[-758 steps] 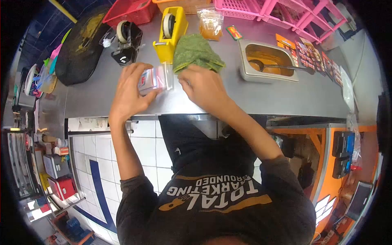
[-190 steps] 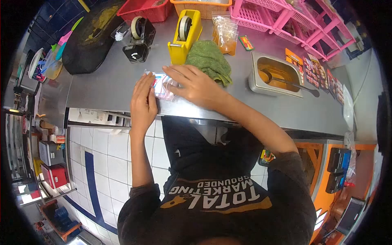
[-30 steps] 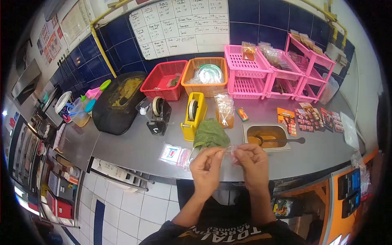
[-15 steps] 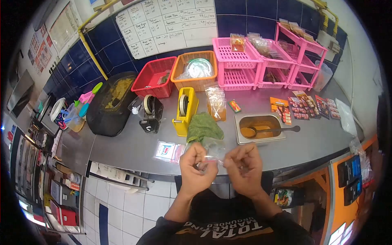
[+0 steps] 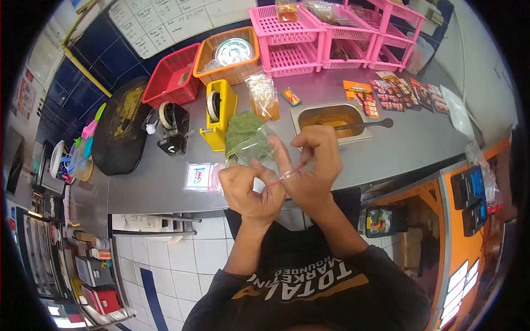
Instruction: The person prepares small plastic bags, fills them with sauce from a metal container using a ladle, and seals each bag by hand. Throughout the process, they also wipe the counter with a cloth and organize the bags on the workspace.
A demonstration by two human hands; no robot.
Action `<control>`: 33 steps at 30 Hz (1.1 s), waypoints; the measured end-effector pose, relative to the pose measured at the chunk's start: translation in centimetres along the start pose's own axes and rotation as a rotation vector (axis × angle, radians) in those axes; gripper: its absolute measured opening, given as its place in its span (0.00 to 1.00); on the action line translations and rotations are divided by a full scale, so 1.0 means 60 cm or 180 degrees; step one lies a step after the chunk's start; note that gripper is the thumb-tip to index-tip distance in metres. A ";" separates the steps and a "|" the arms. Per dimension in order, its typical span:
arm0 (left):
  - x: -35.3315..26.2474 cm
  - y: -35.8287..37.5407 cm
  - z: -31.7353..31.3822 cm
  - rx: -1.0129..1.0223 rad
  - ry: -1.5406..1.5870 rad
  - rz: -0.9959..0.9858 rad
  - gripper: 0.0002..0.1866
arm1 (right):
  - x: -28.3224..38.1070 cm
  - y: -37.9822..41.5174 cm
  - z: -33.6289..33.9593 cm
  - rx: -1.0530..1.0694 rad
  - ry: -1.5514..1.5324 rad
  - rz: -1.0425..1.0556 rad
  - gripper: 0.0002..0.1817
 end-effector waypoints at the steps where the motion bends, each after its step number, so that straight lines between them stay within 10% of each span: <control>1: 0.002 -0.004 0.005 0.0135 -0.0080 -0.0060 0.15 | -0.002 0.002 0.001 0.0093 0.0072 0.0058 0.14; 6: -0.007 -0.018 0.009 0.0228 -0.0188 0.0109 0.15 | -0.021 0.005 0.007 0.0685 0.0449 0.0707 0.13; 18: 0.003 -0.038 0.025 0.1287 0.0275 -0.1008 0.25 | -0.035 0.009 0.022 0.0941 -0.1005 -0.1849 0.10; 22: 0.013 -0.049 0.014 0.1484 -0.0049 -0.1654 0.18 | -0.060 0.038 0.014 0.1276 -0.2803 -0.2085 0.07; 27: 0.011 -0.062 0.004 0.1718 -0.0202 -0.2040 0.16 | -0.049 0.049 0.034 0.1566 -0.2585 -0.2328 0.10; 33: 0.031 -0.071 -0.011 0.1801 0.0534 -0.0827 0.26 | -0.054 0.029 0.145 0.1619 -0.1806 -0.2543 0.18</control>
Point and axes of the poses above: each hand's wrist, its own y-axis away from the middle knuckle, its own z-axis out of the back of the hand, x = y × z, the point moved 2 cm from there along -y, towards the middle knuckle, and after that the axes turned 6 degrees about x, right-handed, at the moved point
